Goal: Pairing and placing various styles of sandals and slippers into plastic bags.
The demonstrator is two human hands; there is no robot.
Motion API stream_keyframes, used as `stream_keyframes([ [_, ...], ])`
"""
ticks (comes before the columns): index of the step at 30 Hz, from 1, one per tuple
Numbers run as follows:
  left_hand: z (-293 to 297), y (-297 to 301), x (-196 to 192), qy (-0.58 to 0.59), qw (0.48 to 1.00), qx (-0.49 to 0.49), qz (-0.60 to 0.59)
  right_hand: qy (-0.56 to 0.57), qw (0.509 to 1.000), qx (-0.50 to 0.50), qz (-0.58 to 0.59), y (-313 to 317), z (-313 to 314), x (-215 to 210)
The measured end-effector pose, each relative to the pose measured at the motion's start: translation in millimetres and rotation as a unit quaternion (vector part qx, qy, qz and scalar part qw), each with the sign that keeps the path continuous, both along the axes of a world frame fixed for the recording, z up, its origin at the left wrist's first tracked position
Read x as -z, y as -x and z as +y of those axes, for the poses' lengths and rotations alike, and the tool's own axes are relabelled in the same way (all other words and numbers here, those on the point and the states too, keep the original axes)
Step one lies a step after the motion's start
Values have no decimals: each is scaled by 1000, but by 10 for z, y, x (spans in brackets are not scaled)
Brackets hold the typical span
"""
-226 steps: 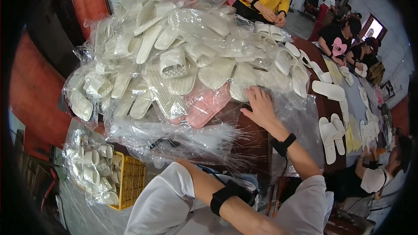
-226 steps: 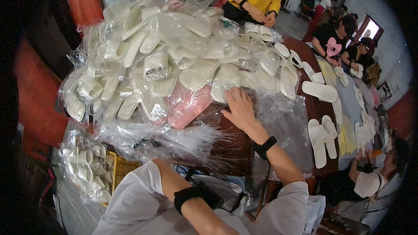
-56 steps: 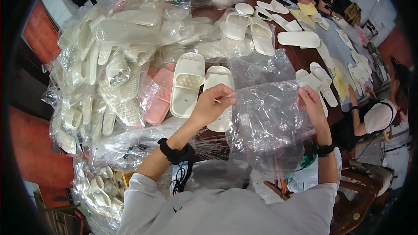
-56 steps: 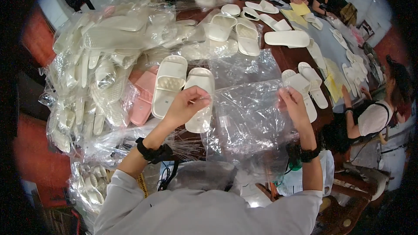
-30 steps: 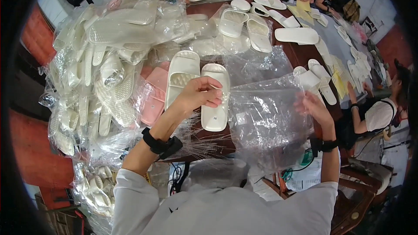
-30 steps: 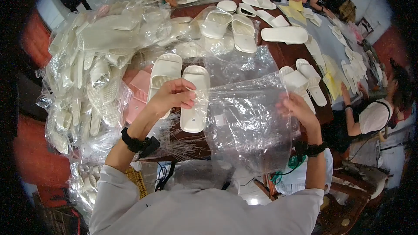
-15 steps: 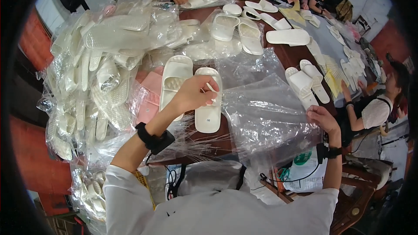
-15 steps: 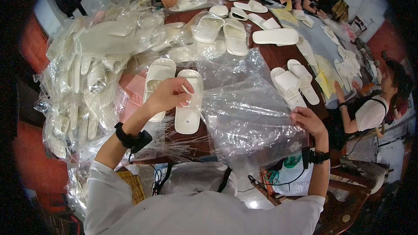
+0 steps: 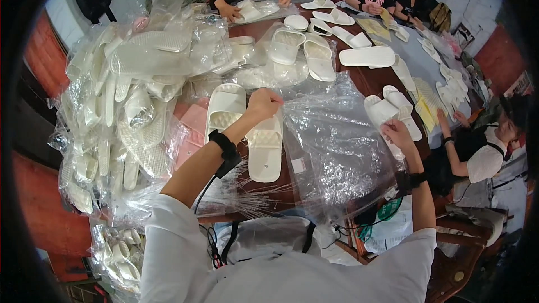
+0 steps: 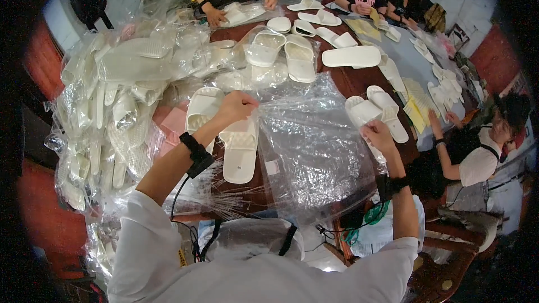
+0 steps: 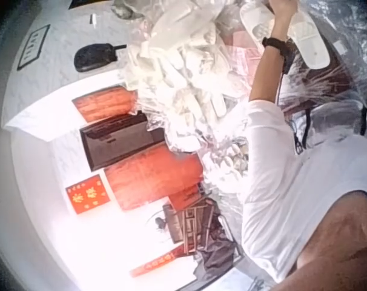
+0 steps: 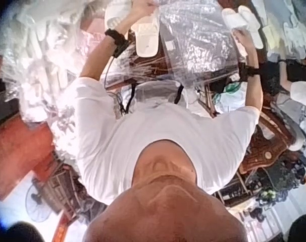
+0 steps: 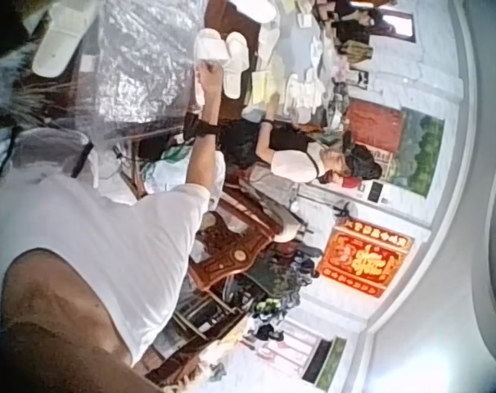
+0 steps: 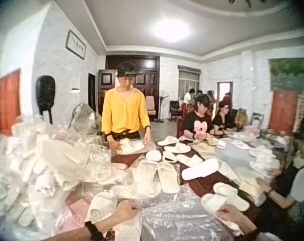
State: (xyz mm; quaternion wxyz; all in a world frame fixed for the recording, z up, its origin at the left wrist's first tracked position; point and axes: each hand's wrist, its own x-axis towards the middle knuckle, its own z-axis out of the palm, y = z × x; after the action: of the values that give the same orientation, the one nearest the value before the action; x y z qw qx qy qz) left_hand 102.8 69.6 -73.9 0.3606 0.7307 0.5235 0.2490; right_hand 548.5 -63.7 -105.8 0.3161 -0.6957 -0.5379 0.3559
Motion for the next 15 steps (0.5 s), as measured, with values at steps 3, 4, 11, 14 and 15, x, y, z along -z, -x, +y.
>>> stream_keyframes([
  [3,79,-20,71,-19,999,-27,16,-177,965,22,-190,185,-29,2],
  [4,106,-5,92,-36,999,-27,15,-310,894,56,-318,369,-71,-68],
  [11,284,104,170,-112,992,-47,-18,-340,902,-56,-261,1813,-910,-714],
  [14,310,81,201,-89,994,-56,-38,-319,898,-121,-280,2326,-1441,-470],
  [15,313,87,211,-85,994,-55,-38,-298,907,-131,-267,2447,-1590,-381],
])
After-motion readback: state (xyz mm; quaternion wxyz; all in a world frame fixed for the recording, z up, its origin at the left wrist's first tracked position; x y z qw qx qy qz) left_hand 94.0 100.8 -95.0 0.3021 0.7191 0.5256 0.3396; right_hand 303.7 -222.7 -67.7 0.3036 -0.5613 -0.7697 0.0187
